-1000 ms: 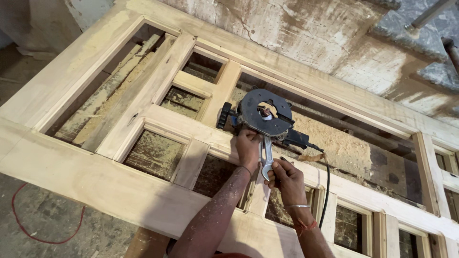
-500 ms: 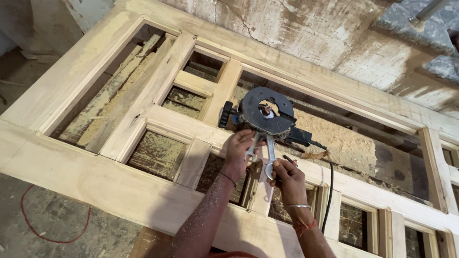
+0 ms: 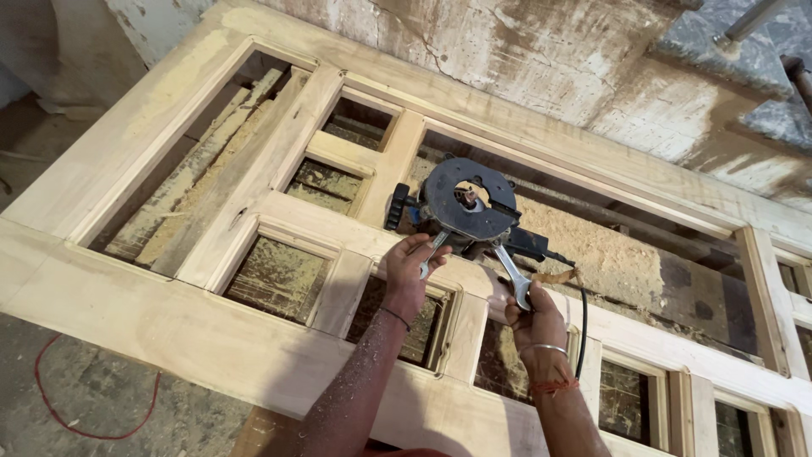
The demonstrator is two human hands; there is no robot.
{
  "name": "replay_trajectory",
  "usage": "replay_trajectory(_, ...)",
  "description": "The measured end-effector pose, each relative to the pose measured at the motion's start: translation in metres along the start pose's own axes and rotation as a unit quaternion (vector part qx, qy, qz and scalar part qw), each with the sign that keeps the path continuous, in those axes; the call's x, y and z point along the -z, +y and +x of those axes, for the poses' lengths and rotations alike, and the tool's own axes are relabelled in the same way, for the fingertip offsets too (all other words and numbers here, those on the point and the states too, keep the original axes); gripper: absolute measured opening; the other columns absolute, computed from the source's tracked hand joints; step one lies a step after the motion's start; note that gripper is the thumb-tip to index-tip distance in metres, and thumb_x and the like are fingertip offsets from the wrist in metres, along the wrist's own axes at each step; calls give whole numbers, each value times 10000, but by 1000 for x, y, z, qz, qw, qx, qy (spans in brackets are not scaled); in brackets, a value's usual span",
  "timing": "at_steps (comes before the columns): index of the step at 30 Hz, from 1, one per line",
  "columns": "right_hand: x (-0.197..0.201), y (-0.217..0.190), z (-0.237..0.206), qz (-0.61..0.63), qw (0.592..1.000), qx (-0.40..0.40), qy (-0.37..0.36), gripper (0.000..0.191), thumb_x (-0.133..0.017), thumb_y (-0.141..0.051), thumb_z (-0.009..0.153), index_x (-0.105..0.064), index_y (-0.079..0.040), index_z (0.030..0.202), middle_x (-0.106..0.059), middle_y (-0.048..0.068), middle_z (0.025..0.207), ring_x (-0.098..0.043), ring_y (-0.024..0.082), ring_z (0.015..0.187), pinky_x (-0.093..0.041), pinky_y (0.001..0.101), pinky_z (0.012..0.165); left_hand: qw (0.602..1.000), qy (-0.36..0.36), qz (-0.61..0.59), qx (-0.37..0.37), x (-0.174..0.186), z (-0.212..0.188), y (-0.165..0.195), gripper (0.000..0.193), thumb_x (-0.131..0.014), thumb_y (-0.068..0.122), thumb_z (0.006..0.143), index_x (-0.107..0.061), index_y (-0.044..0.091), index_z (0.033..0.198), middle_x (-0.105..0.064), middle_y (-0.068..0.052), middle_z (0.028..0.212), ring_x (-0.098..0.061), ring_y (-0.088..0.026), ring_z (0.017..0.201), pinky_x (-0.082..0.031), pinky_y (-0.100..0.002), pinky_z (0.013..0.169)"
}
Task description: The person uses two wrenches to loosen and tighten the collet of a router resting on a wooden door frame, adjusting the router bit. They hold the router steady with one wrench while turning the other, then reposition the wrenches and continue tightening the bit assembly.
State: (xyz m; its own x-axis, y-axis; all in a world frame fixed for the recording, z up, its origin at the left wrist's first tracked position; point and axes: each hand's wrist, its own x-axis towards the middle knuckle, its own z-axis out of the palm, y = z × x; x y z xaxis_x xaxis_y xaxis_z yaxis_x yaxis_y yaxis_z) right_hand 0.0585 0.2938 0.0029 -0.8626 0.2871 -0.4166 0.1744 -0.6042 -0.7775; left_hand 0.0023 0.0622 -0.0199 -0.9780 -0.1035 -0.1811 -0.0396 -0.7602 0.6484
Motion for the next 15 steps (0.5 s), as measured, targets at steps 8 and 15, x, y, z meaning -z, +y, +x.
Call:
replay_trajectory(8,14,15,-22,79,997,-1,17,254,-503,-192,1076,-532,34,1189,-704,236,1059,-672,207,721,-612,261,633,1000,-6,-16,-2,1,1,1,168,-643,-19,943,-600,-50,1103,-691,-186,996,-754,-307,888,-633,-372,759)
replay_trajectory(15,45,65,-65,87,993,-50,54,229,-494,-193,1062,-518,1,1181,-672,202,1061,-697,237,789,-637,314,689,1000,-7,-4,0,4,3,0,134,-628,-40,939,-606,-67,1069,-687,-177,953,-766,-281,848,-585,-326,649)
